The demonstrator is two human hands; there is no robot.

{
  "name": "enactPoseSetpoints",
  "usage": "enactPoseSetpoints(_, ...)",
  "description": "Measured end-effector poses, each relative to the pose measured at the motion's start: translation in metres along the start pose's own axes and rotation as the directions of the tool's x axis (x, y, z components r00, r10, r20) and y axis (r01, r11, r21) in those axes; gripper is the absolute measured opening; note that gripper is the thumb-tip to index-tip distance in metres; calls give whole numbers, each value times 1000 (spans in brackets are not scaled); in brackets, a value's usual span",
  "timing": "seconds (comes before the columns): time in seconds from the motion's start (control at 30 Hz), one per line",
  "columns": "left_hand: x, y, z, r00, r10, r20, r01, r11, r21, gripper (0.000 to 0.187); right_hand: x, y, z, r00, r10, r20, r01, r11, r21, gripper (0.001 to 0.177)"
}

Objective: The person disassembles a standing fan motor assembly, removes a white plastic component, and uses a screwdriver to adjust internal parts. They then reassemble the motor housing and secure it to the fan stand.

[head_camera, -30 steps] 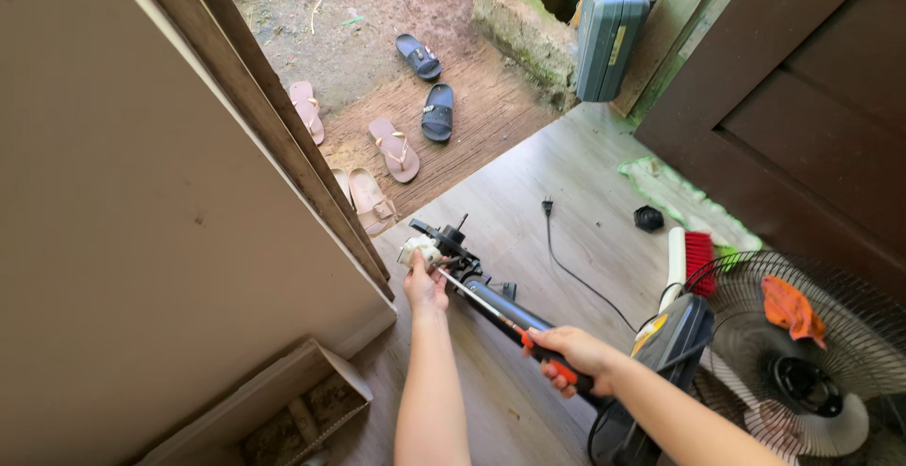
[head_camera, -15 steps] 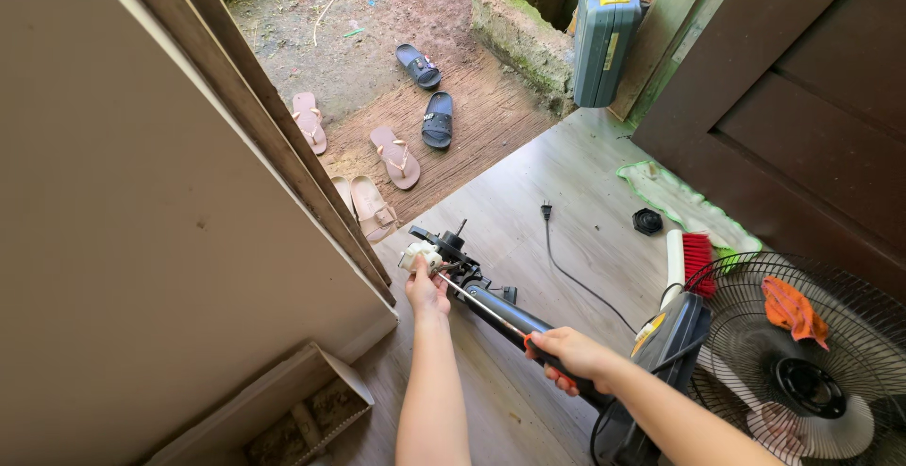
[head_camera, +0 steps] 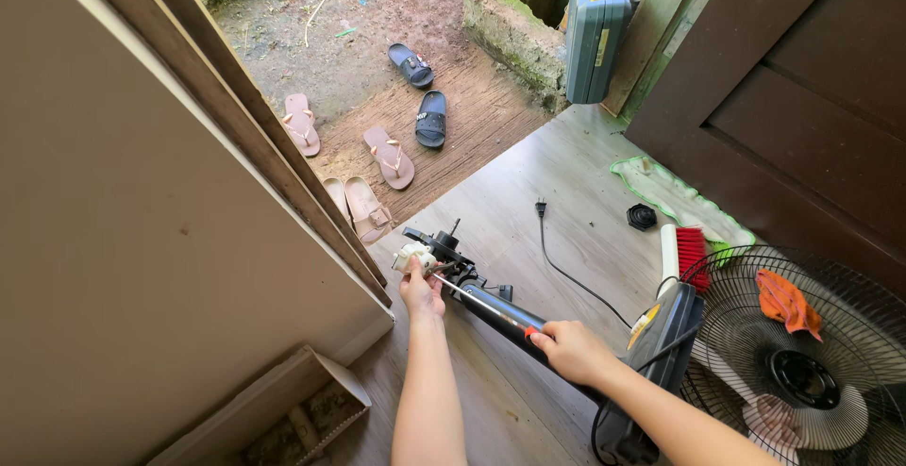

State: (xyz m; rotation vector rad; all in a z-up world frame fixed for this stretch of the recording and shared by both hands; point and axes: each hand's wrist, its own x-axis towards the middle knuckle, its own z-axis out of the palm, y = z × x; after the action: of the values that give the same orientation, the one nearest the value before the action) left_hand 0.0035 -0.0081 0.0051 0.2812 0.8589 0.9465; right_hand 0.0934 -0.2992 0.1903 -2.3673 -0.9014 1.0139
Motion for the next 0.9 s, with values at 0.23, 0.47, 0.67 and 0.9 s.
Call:
enactPoseSetpoints(0.23,-13,11,13,993,-80,-92,78,997,-22,35,4,-1,-17,993,-98,-63,103,992,68,30)
enactPoseSetpoints(0.47,-14,8,24,988,-7,-153,21,996,87,33,-11,-1,-6,613,-684,-395,153,593,-790,31)
enactPoseSetpoints(0.67,-11,10,16,989,-29,-144,40,996,78,36,2,13,-1,988,-145,-52,144,989,-21,30)
enactPoseSetpoints(0.9,-23,10,20,980,-48,-191,52,998,18,36,-11,10,-14,878,-397,-267,309,896,-319,26)
